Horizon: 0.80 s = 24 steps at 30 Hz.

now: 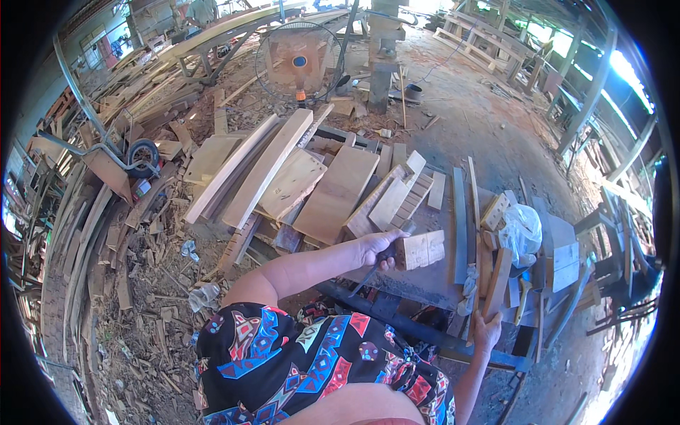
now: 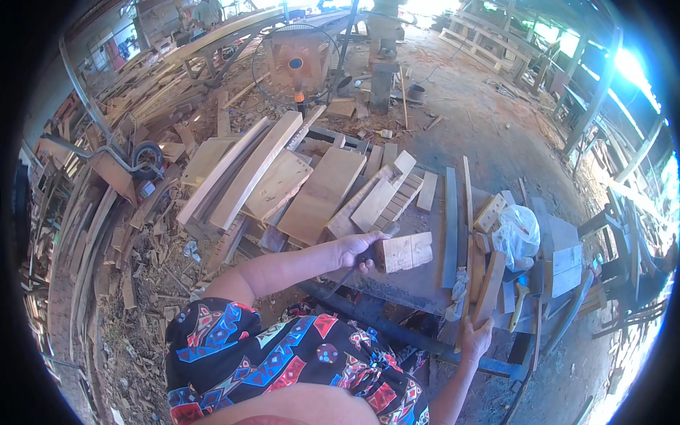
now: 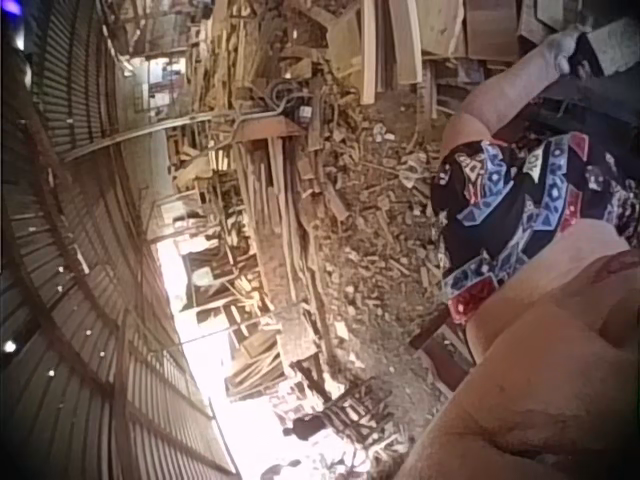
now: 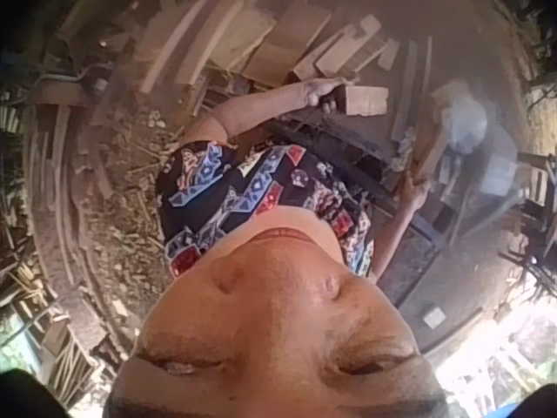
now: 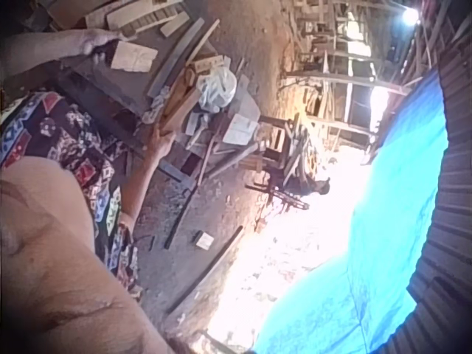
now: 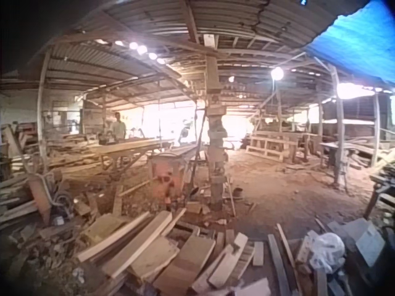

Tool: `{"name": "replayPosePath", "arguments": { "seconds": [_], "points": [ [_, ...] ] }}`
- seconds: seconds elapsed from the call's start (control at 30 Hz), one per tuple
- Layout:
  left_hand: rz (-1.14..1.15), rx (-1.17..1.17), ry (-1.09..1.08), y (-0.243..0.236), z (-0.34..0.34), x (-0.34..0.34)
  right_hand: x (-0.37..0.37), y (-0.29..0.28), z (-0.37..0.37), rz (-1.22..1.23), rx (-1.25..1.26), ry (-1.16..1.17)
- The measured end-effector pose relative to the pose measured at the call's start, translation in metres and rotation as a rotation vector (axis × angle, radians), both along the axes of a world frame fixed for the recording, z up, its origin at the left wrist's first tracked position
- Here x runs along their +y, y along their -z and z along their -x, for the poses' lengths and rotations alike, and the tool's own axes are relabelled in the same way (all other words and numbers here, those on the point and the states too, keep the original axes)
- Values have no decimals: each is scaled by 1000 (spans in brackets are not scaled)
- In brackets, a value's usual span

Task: The person carves a wooden board with a chisel, striking the chisel with a wooden mallet to shape the wood and create wood scraps.

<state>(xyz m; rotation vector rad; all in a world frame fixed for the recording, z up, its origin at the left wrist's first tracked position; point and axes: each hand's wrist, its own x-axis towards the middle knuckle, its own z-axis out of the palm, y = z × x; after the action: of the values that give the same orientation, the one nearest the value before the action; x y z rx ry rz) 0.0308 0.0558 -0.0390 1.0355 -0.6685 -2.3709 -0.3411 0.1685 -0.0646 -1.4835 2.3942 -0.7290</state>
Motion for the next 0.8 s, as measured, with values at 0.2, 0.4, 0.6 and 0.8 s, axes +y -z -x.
{"name": "replayPosePath", "arguments": {
  "seconds": [0.2, 0.4, 0.6, 0.8],
  "points": [
    [-14, -81, -29, -14, 9, 15, 7, 10, 12, 51, 12, 0],
    [373, -540, 35, -14, 15, 9, 0, 8, 4, -13, 19, 51],
    [1289, -1170, 231, -31, 29, 21, -6, -2, -3, -69, -29, 94],
    [1429, -1364, 387, -22, 40, 41, -4, -6, -4, -79, -43, 72]
  ]
}}
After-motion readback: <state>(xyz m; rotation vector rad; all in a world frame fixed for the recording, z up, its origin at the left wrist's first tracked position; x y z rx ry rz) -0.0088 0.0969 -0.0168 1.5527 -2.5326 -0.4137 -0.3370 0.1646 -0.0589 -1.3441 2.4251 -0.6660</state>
